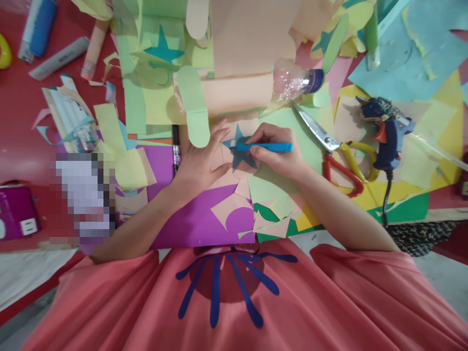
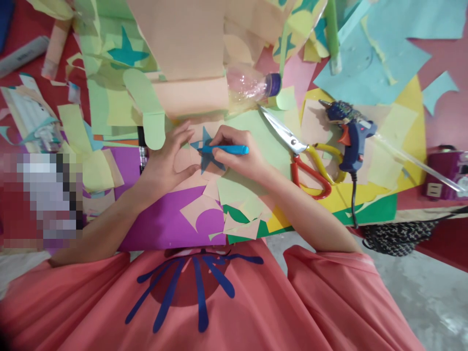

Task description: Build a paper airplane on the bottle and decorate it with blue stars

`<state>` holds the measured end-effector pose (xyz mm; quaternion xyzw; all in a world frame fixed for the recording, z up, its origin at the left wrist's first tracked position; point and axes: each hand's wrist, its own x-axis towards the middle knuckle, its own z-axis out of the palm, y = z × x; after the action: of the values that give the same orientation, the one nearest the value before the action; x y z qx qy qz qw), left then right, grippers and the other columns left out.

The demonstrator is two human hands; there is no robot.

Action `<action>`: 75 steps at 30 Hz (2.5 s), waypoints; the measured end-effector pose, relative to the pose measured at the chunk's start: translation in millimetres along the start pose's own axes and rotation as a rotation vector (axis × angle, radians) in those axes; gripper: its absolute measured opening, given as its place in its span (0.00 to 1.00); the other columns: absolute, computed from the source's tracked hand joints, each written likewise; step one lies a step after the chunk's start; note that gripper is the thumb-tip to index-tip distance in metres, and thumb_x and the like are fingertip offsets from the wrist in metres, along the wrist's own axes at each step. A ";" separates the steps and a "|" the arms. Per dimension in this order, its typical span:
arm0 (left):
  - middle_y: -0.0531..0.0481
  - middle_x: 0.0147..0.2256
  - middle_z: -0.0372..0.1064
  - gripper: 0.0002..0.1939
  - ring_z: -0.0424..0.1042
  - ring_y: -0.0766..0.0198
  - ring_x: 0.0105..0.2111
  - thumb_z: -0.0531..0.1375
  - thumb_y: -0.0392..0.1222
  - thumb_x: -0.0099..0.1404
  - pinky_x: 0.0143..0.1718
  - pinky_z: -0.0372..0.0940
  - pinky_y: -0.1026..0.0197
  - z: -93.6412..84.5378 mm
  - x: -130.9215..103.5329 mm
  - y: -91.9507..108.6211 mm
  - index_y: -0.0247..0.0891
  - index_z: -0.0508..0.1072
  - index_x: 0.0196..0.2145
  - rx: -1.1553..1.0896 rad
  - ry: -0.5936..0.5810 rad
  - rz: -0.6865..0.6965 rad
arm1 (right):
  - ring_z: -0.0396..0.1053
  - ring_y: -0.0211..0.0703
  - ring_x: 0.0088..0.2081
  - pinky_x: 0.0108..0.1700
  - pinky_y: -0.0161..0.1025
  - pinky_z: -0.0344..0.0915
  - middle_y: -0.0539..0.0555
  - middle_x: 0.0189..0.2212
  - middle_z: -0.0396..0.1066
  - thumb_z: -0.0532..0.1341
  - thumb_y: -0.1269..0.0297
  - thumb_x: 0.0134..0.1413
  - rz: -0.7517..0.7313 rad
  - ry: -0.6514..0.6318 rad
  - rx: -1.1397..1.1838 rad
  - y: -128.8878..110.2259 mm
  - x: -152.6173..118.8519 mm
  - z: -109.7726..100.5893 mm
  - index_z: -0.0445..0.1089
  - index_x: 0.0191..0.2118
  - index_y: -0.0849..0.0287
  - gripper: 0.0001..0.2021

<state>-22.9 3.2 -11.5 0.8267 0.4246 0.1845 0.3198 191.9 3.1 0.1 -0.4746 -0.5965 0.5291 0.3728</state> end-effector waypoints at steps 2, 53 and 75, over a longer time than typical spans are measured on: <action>0.46 0.69 0.48 0.36 0.59 0.51 0.65 0.61 0.36 0.62 0.66 0.56 0.46 -0.1 -0.2 -0.2 0.48 0.50 0.64 -0.004 -0.005 0.006 | 0.60 0.32 0.23 0.26 0.35 0.59 0.46 0.22 0.66 0.62 0.65 0.47 -0.003 -0.004 -0.008 0.6 0.3 -0.5 0.64 0.27 0.57 0.06; 0.45 0.69 0.47 0.36 0.55 0.49 0.66 0.61 0.35 0.62 0.67 0.53 0.43 0.2 -1.3 -1.0 0.48 0.51 0.64 -0.030 0.001 0.018 | 0.64 0.34 0.24 0.28 0.37 0.63 0.46 0.22 0.65 0.59 0.69 0.48 -0.054 0.137 0.001 6.6 -0.3 1.1 0.64 0.28 0.55 0.03; 0.46 0.69 0.48 0.36 0.58 0.50 0.65 0.61 0.36 0.62 0.66 0.55 0.44 0.4 -1.1 -1.4 0.48 0.50 0.64 -0.025 -0.011 0.007 | 0.61 0.33 0.21 0.25 0.35 0.57 0.45 0.19 0.64 0.59 0.74 0.46 -0.010 0.048 0.045 2.7 -1.4 -2.0 0.63 0.25 0.57 0.06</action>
<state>-24.1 2.8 -12.9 0.8252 0.4175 0.1863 0.3318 194.7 2.3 -2.1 -0.4756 -0.5776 0.5289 0.4006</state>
